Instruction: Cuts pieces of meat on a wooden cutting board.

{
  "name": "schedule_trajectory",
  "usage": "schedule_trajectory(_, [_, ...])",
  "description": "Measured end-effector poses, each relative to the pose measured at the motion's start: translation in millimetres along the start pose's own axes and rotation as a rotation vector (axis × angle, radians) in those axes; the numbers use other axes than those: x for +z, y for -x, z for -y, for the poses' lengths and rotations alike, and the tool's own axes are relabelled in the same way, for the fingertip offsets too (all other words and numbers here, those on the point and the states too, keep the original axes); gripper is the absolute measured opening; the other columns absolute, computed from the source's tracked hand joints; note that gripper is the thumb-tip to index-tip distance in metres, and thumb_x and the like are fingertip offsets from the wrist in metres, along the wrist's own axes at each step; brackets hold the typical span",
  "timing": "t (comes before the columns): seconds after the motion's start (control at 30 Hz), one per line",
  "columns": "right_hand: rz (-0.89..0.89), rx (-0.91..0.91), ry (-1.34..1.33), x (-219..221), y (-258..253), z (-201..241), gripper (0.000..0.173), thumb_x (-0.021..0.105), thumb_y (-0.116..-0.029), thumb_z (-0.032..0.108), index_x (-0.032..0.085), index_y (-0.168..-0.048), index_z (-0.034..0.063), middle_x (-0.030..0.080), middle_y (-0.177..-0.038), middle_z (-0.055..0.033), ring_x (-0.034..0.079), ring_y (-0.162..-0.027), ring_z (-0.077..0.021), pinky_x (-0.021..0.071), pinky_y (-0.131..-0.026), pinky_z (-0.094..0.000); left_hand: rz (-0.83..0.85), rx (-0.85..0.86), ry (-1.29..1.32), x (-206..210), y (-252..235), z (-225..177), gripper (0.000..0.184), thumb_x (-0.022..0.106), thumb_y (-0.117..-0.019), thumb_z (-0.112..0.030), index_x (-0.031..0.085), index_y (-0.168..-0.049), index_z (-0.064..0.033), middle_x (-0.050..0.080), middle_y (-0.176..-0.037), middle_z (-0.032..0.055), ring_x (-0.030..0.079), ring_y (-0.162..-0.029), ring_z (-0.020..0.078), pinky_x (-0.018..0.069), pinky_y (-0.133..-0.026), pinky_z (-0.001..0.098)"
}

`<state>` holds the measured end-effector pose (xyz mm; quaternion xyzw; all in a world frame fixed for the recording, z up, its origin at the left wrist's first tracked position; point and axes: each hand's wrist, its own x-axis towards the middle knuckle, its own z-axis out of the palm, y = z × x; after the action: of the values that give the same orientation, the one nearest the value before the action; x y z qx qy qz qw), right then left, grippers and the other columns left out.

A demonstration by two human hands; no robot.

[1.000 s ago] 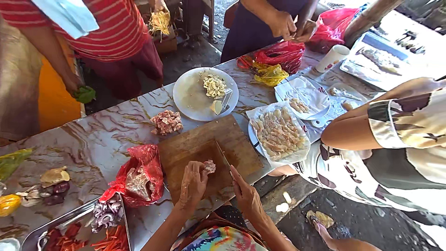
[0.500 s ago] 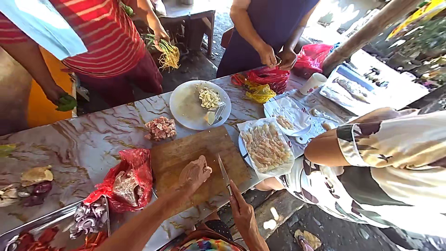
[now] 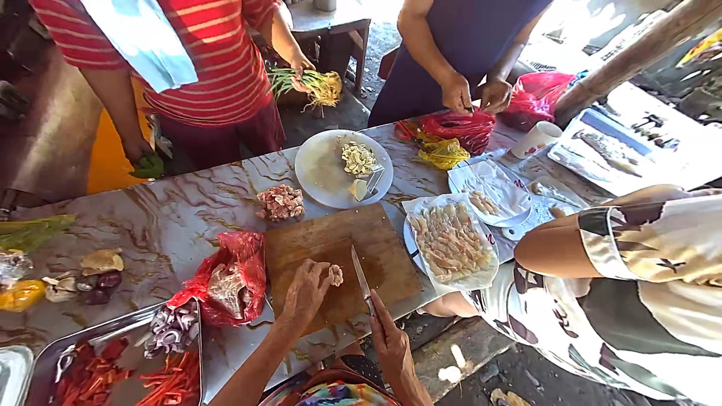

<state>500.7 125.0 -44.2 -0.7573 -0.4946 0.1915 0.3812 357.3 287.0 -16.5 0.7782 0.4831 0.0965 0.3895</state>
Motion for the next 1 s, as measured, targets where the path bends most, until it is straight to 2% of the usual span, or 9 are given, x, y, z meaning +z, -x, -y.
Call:
schedule_trajectory(0.13, [-0.053,0.025,-0.006,-3,3,-3,0.049,0.052,-0.0974,0.007,0.053,-0.145,-0.0033,0.067,-0.067,-0.0147,0.049,-0.041,-0.0156,0.0455,-0.044,-0.0332,0.176,-0.119,-0.076,3,-23,-22,0.038,0.058,-0.1043,-0.025,0.063,-0.127,0.0040,0.054,-0.138,0.0255,0.052,-0.132,0.0382,0.0443,-0.109,0.0433])
schedule_trajectory(0.23, [-0.065,0.100,-0.013,-8,9,-8,0.049,0.052,-0.0986,0.006,0.052,-0.147,-0.0028,0.068,-0.069,-0.0157,0.051,-0.043,-0.0170,0.0465,-0.046,-0.0350,0.205,-0.021,-0.173,12,-23,-29,0.035,0.056,-0.1036,-0.017,0.060,-0.126,0.0102,0.058,-0.132,0.0295,0.054,-0.130,0.0416,0.0443,-0.109,0.0442])
schedule_trajectory(0.33, [-0.060,0.155,-0.040,-7,19,-14,0.048,0.052,-0.0991,0.005,0.051,-0.147,-0.0041,0.066,-0.067,-0.0149,0.051,-0.044,-0.0160,0.0472,-0.047,-0.0350,0.206,-0.031,-0.014,9,-12,-33,0.026,0.055,-0.1030,-0.009,0.058,-0.122,0.0092,0.062,-0.120,0.0258,0.065,-0.112,0.0338,0.0510,-0.098,0.0417])
schedule_trajectory(0.43, [-0.046,0.162,-0.055,-4,24,-17,0.048,0.052,-0.0996,0.007,0.052,-0.147,-0.0025,0.065,-0.065,-0.0135,0.052,-0.044,-0.0157,0.0478,-0.047,-0.0352,0.045,-0.127,0.167,4,0,-36,0.023,0.060,-0.1027,-0.015,0.060,-0.114,0.0058,0.065,-0.104,0.0197,0.068,-0.090,0.0256,0.0556,-0.083,0.0378])
schedule_trajectory(0.57, [0.022,0.133,-0.018,-2,16,-4,0.049,0.052,-0.0994,0.008,0.052,-0.147,-0.0012,0.071,-0.074,-0.0186,0.058,-0.047,-0.0242,0.0499,-0.049,-0.0425,0.066,-0.263,-0.064,-5,9,-19,0.046,0.057,-0.1049,-0.036,0.060,-0.128,0.0030,0.061,-0.127,0.0241,0.066,-0.111,0.0359,0.0527,-0.094,0.0486])
schedule_trajectory(0.7, [0.059,0.068,-0.010,1,5,5,0.049,0.052,-0.0993,0.008,0.052,-0.148,-0.0010,0.065,-0.065,-0.0150,0.052,-0.044,-0.0209,0.0466,-0.046,-0.0387,-0.172,-0.105,-0.054,-6,23,8,0.034,0.058,-0.1037,-0.021,0.065,-0.124,0.0051,0.064,-0.123,0.0266,0.068,-0.107,0.0392,0.0547,-0.091,0.0518])
schedule_trajectory(0.8, [0.117,0.019,-0.022,8,-4,9,0.049,0.052,-0.0997,0.009,0.052,-0.147,-0.0012,0.065,-0.065,-0.0148,0.053,-0.044,-0.0216,0.0475,-0.046,-0.0396,-0.192,0.097,0.019,10,23,24,0.028,0.064,-0.0973,-0.012,0.070,-0.121,0.0024,0.064,-0.126,0.0256,0.067,-0.113,0.0373,0.0547,-0.097,0.0479])
schedule_trajectory(0.9, [0.164,-0.042,-0.031,20,-7,20,0.049,0.051,-0.0994,0.009,0.052,-0.147,-0.0012,0.065,-0.066,-0.0138,0.056,-0.046,-0.0231,0.0497,-0.047,-0.0406,-0.321,0.269,-0.016,32,22,35,0.020,0.072,-0.0878,-0.005,0.074,-0.106,0.0040,0.070,-0.109,0.0264,0.069,-0.103,0.0439,0.0569,-0.090,0.0509])
schedule_trajectory(1.0, [0.232,-0.061,0.039,26,-11,27,0.051,0.051,-0.0989,0.006,0.050,-0.149,-0.0004,0.066,-0.068,-0.0155,0.059,-0.050,-0.0279,0.0514,-0.051,-0.0444,-0.395,0.300,-0.049,39,22,36,0.015,0.072,-0.0859,-0.004,0.075,-0.098,0.0029,0.072,-0.100,0.0226,0.071,-0.096,0.0414,0.0579,-0.087,0.0474])
